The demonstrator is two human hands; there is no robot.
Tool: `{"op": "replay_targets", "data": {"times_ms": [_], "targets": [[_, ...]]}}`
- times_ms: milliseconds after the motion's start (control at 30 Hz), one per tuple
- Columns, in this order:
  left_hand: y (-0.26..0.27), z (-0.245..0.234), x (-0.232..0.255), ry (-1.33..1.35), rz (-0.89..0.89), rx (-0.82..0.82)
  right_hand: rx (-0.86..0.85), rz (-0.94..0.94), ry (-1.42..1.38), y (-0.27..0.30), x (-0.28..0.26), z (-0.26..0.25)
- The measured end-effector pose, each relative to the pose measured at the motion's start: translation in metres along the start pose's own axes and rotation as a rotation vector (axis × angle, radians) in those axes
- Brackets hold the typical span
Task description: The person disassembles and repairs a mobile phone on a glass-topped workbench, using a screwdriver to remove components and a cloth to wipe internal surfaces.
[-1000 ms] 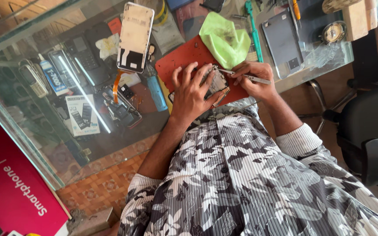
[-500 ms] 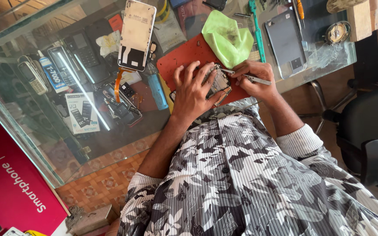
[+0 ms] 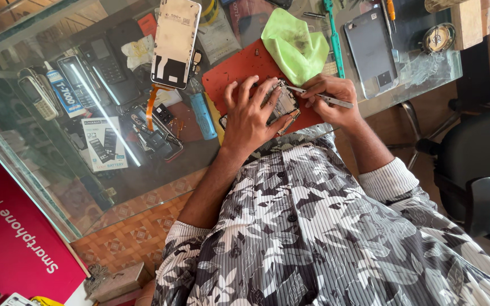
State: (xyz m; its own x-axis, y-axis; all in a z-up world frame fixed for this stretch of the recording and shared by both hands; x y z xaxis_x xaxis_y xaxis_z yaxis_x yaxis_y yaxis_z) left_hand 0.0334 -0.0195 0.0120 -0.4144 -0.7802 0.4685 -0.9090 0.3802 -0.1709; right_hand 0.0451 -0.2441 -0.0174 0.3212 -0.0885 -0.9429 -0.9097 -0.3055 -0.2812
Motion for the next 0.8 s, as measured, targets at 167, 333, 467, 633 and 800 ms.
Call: {"op": "replay_targets", "data": {"times_ms": [167, 333, 467, 633, 800], "targets": [[-0.001, -0.001, 0.0, -0.004, 0.0, 0.004, -0.012, -0.037, 0.077, -0.003, -0.003, 0.003], [0.0, -0.001, 0.001, -0.004, -0.003, 0.003, -0.022, -0.038, 0.111, -0.007, -0.007, 0.003], [-0.001, 0.0, 0.0, -0.023, -0.009, -0.005, -0.018, -0.027, 0.088, -0.006, -0.006, 0.003], [0.001, 0.001, 0.0, -0.02, -0.008, -0.003, 0.067, -0.013, -0.173, 0.0, 0.002, -0.001], [0.0, 0.001, 0.0, -0.021, -0.008, -0.008, 0.015, -0.01, -0.053, -0.002, 0.001, 0.0]]}}
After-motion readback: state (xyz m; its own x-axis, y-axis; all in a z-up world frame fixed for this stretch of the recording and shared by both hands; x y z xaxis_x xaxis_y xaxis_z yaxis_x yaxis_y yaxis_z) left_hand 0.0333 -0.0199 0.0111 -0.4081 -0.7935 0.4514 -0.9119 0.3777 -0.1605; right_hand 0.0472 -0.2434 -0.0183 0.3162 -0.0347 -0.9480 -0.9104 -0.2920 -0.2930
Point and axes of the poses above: each hand's wrist, its own y-axis away from the middle knuckle, its own z-axis out of the palm, x = y × z, the point moved 4 cm from there along -y, towards the middle knuckle, and after that the axes turned 9 degrees about -z, right-handed, at the moved point
